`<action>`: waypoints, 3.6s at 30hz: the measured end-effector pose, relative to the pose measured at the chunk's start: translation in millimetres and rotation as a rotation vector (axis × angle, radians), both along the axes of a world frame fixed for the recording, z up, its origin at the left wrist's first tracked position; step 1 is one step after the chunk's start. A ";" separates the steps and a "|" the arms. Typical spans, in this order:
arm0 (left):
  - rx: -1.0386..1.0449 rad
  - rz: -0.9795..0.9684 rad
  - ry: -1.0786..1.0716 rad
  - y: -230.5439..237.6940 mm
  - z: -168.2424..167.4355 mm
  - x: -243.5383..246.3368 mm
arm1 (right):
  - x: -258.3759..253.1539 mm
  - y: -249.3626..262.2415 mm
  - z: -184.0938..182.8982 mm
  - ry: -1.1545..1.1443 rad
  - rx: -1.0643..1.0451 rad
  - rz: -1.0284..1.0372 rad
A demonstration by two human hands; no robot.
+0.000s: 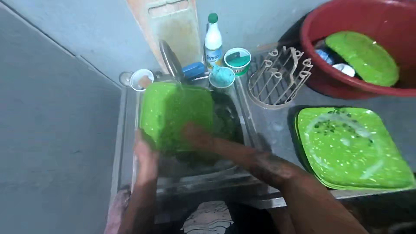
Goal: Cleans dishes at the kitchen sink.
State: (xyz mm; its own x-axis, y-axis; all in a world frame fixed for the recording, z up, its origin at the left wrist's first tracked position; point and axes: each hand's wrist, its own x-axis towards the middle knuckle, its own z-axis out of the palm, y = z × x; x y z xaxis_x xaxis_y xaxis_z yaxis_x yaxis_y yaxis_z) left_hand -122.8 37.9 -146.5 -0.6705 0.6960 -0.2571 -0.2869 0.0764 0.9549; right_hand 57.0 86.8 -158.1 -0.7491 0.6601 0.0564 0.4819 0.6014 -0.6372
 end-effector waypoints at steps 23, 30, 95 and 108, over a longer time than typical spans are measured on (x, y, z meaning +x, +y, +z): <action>-0.024 -0.219 -0.186 -7.4 -13.0 34.7 | -14.6 62.5 -32.8 -0.101 0.182 -0.190; -0.016 -0.071 -0.203 -2.1 -17.3 3.3 | 5.5 8.0 -27.5 -0.143 0.213 0.256; -0.094 -0.592 1.181 135.3 -2.0 66.4 | 51.3 35.4 25.1 1.100 -1.114 -0.802; 0.082 -0.890 1.479 24.3 -57.4 51.9 | 83.0 46.6 11.9 1.326 -1.064 -0.833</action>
State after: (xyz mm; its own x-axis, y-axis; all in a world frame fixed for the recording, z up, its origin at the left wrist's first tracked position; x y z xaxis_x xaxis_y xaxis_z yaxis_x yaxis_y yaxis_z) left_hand -70.9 62.2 -203.9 0.2799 0.9334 0.2246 0.8668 -0.3463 0.3588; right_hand 140.0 133.5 -146.3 -0.0855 0.9253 -0.3695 -0.6439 -0.3343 -0.6882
